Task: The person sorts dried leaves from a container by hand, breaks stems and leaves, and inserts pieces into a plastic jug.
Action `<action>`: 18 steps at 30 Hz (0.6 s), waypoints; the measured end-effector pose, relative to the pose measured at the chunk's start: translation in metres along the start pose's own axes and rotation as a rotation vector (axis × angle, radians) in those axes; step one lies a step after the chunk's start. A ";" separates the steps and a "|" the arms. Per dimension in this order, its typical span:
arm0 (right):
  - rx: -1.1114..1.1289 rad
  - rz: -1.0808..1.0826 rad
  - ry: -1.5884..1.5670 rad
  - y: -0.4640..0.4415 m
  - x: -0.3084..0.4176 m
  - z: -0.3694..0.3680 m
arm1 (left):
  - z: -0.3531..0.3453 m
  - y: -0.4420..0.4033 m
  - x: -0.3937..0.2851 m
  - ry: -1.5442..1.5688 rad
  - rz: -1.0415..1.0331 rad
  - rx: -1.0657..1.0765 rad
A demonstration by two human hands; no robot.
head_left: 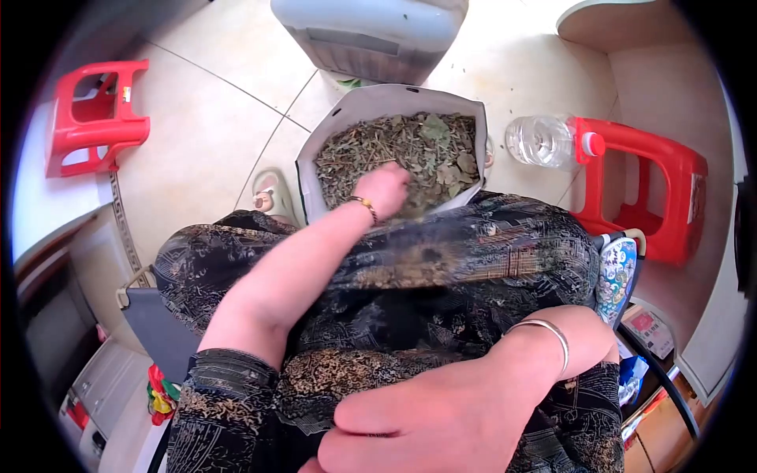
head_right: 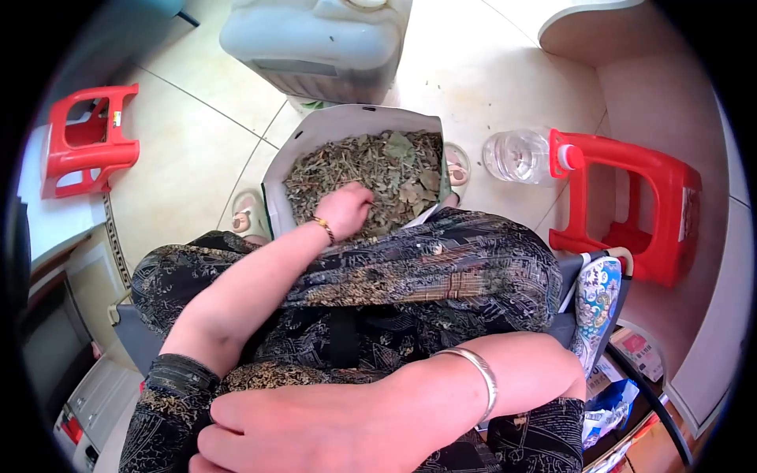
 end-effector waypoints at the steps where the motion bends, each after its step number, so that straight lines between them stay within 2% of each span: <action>1: -0.012 0.319 -0.622 0.001 0.003 0.003 | -0.001 0.001 -0.006 -0.005 0.016 -0.060; 2: -0.007 0.325 -0.625 0.001 0.008 0.001 | -0.001 0.002 -0.007 -0.010 0.034 -0.119; 3: -0.008 0.920 -1.377 0.001 0.018 0.002 | -0.003 -0.001 0.001 -0.066 0.069 -0.220; 5: -0.302 1.526 -2.058 -0.023 0.048 0.013 | 0.016 -0.008 0.014 -0.311 0.185 -0.297; 7: -0.702 2.142 -2.679 -0.043 0.067 0.019 | 0.035 -0.015 0.039 -0.449 0.282 -0.399; 8: -0.674 2.267 -2.795 -0.038 0.067 0.015 | 0.043 -0.017 0.052 -0.480 0.352 -0.431; 10: -0.618 2.577 -2.974 -0.027 0.069 0.006 | 0.047 -0.015 0.076 -0.409 0.284 -0.419; 11: -0.753 2.507 -2.984 -0.015 0.068 -0.001 | 0.050 -0.017 0.076 -0.371 0.393 -0.283; 12: -0.883 2.430 -2.990 -0.006 0.068 -0.007 | 0.049 -0.015 0.076 -0.372 0.390 -0.283; 14: -0.933 2.410 -2.963 -0.002 0.070 -0.005 | 0.049 -0.015 0.074 -0.381 0.433 -0.167; 15: -0.901 2.429 -2.928 0.002 0.070 -0.005 | 0.047 -0.012 0.074 -0.259 0.420 -0.198; 16: -0.866 2.449 -2.897 0.005 0.070 -0.005 | 0.043 -0.011 0.077 -0.261 0.423 -0.195; 18: -0.913 2.425 -2.880 0.009 0.074 -0.001 | 0.038 -0.014 0.086 0.166 0.389 -0.234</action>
Point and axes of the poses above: each hand's wrist, its own y-axis away from the middle knuckle, its own z-axis out of the back of the hand, x = y × z, the point moved 1 cm from there along -y, towards the middle knuckle, and after that the axes turned 11 degrees about y, right-handed, at the moved point
